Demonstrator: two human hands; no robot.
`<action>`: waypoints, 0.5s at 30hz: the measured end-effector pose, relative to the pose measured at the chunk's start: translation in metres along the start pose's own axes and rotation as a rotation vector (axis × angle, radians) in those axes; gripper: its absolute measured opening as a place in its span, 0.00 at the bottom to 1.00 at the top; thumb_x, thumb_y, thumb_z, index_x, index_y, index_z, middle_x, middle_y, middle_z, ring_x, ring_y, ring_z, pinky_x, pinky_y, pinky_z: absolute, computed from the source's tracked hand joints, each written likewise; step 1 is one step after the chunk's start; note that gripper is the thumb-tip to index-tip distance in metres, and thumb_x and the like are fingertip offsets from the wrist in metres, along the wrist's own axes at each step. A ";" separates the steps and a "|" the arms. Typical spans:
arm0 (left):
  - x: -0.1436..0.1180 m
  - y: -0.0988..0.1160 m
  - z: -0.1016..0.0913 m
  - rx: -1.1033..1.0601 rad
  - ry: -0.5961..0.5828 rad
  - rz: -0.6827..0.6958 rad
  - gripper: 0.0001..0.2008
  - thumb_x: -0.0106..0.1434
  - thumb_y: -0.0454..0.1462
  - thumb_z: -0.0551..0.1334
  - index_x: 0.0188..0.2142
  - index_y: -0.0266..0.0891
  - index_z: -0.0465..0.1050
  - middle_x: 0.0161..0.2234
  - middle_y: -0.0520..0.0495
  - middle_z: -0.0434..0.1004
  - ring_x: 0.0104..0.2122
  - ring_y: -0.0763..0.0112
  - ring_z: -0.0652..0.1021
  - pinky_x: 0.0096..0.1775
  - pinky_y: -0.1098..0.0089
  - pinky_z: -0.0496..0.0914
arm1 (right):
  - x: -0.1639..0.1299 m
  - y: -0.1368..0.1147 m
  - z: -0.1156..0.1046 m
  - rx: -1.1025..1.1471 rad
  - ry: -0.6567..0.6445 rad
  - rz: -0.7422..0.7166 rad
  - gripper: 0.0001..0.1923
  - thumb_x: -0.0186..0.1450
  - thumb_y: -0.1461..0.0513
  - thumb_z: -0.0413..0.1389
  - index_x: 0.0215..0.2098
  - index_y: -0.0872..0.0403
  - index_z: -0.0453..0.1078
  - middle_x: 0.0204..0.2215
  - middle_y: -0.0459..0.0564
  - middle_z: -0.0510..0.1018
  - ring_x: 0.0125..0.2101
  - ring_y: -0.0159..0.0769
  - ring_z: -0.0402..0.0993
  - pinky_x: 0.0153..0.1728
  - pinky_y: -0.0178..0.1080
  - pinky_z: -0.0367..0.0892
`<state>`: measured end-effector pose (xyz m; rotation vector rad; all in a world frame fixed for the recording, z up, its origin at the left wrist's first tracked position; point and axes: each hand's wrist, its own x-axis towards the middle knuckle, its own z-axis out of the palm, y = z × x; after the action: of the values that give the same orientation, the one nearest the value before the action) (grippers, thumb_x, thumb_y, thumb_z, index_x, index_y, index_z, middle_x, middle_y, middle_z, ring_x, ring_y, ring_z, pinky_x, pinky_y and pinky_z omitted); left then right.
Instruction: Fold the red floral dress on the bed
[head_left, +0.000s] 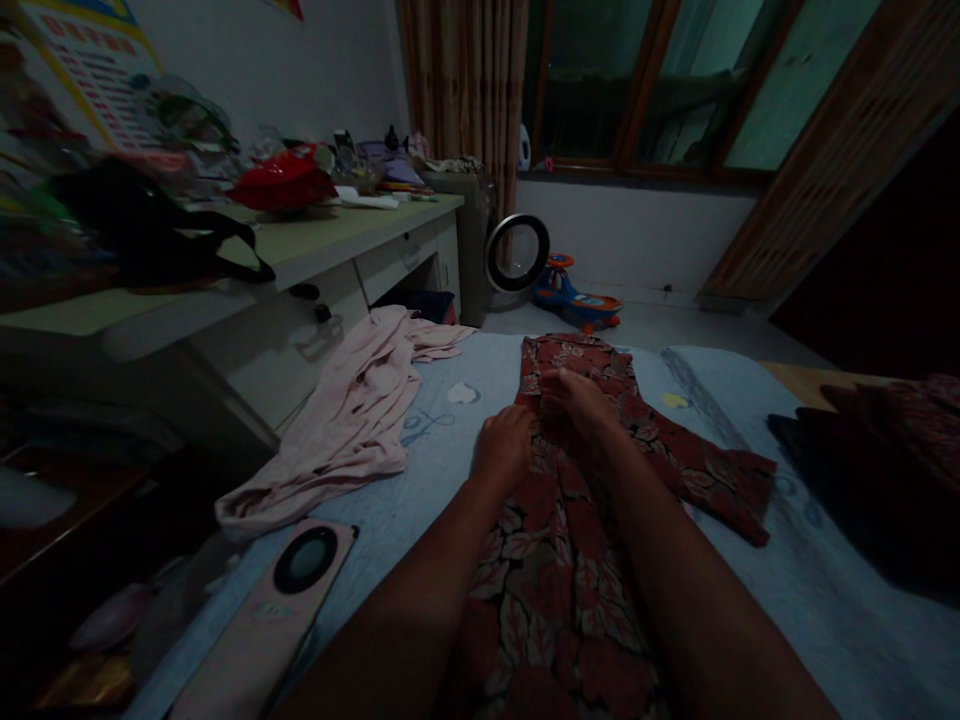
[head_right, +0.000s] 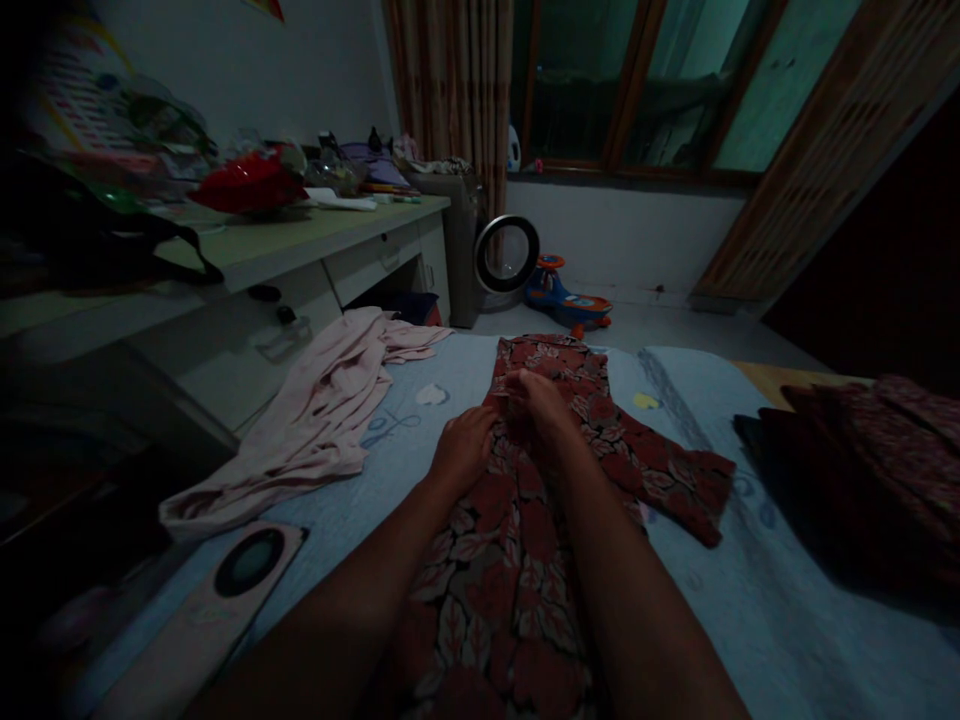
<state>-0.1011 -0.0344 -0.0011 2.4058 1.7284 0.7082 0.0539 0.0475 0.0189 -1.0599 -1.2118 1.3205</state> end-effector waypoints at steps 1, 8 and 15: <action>0.000 -0.001 -0.001 0.021 -0.024 -0.016 0.15 0.69 0.32 0.55 0.54 0.40 0.69 0.58 0.44 0.73 0.58 0.62 0.71 0.57 0.60 0.66 | 0.005 -0.001 0.006 -0.005 -0.035 0.034 0.18 0.64 0.47 0.55 0.34 0.53 0.75 0.36 0.52 0.81 0.38 0.39 0.78 0.42 0.40 0.72; -0.003 -0.003 -0.004 0.092 -0.095 -0.048 0.15 0.68 0.36 0.58 0.53 0.40 0.70 0.55 0.44 0.75 0.54 0.58 0.72 0.52 0.59 0.68 | 0.042 0.006 0.025 -0.071 -0.146 0.301 0.16 0.70 0.56 0.51 0.31 0.56 0.73 0.26 0.53 0.79 0.27 0.36 0.75 0.32 0.38 0.71; -0.004 -0.003 -0.003 0.093 -0.093 -0.044 0.15 0.68 0.37 0.57 0.54 0.41 0.70 0.55 0.44 0.74 0.54 0.58 0.71 0.52 0.58 0.68 | 0.075 0.013 0.017 -0.040 -0.080 0.190 0.17 0.67 0.53 0.53 0.24 0.52 0.69 0.23 0.49 0.76 0.26 0.35 0.73 0.34 0.38 0.71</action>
<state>-0.1058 -0.0378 -0.0004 2.4093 1.8091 0.5128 0.0276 0.1205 0.0101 -1.1843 -1.2243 1.5023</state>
